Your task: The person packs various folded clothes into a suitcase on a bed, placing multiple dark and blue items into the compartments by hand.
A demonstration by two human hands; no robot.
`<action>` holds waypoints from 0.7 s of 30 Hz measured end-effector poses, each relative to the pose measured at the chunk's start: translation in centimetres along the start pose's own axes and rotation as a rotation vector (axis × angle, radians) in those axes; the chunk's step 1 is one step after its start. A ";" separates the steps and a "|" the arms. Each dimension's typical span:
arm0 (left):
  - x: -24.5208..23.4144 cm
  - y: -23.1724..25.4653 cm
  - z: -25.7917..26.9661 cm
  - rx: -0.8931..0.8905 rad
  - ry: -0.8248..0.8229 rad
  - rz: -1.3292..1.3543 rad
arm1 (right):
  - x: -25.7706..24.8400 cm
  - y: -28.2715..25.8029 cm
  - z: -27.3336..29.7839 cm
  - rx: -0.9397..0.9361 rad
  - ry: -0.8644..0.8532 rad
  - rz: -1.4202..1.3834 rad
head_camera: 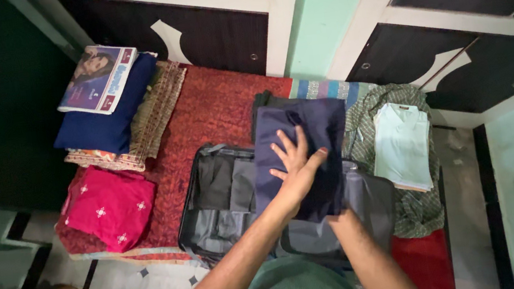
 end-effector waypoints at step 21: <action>-12.6 -0.4 6.1 0.617 0.298 0.110 | 2.9 -1.5 3.4 -0.090 -0.043 0.026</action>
Point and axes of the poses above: each hand's wrist, its own z-axis away from the middle knuckle, its own x-axis out of the palm, y = z × x, the point moved 8 cm from there along -z, towards the middle knuckle, and after that the axes turned 14 degrees about x, right-handed, at the moved point
